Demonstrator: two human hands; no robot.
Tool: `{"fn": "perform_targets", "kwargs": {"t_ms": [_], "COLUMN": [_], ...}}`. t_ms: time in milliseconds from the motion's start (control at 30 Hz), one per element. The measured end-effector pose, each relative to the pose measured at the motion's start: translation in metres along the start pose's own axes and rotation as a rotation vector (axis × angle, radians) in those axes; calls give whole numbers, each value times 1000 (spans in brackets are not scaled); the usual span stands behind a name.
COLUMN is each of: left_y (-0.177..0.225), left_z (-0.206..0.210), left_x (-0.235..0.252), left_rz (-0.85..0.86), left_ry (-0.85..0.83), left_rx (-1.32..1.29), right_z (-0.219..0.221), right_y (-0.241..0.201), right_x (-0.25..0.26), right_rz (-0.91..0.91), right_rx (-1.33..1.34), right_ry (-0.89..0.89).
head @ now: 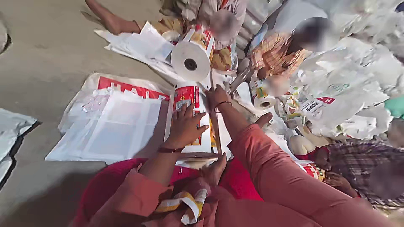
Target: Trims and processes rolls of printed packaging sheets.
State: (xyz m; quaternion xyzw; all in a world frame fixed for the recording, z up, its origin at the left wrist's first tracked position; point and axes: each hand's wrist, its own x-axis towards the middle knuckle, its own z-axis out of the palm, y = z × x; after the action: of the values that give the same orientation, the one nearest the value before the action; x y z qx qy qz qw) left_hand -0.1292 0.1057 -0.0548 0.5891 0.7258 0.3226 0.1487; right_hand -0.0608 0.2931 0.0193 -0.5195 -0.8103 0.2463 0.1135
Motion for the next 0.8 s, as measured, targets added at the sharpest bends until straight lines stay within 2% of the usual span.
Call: {"fn": "perform_targets", "kwargs": {"t_ms": [133,300,400,500,800], "left_y": [5,3,5,0,1], "left_z": [-6,-9,-10,-11,-12], "left_x": [10,5,5,4,5], "left_rz": [-6,-22,-14,-17,-16], "left_ry": [-19,-24,-38,-41,-59], "left_rx": [-15,-25,-50,-73,-89], "right_z": [-3,3,7,12,8], "right_y": [-39,-45,-45,-49,-47], "right_x": [19,29,29,28,39], "right_rz": [40,95,61,8,-120], "right_rx": [-304,-340,-463,-457,-487], "right_ry": [-39,-40,34,65,-5]}}
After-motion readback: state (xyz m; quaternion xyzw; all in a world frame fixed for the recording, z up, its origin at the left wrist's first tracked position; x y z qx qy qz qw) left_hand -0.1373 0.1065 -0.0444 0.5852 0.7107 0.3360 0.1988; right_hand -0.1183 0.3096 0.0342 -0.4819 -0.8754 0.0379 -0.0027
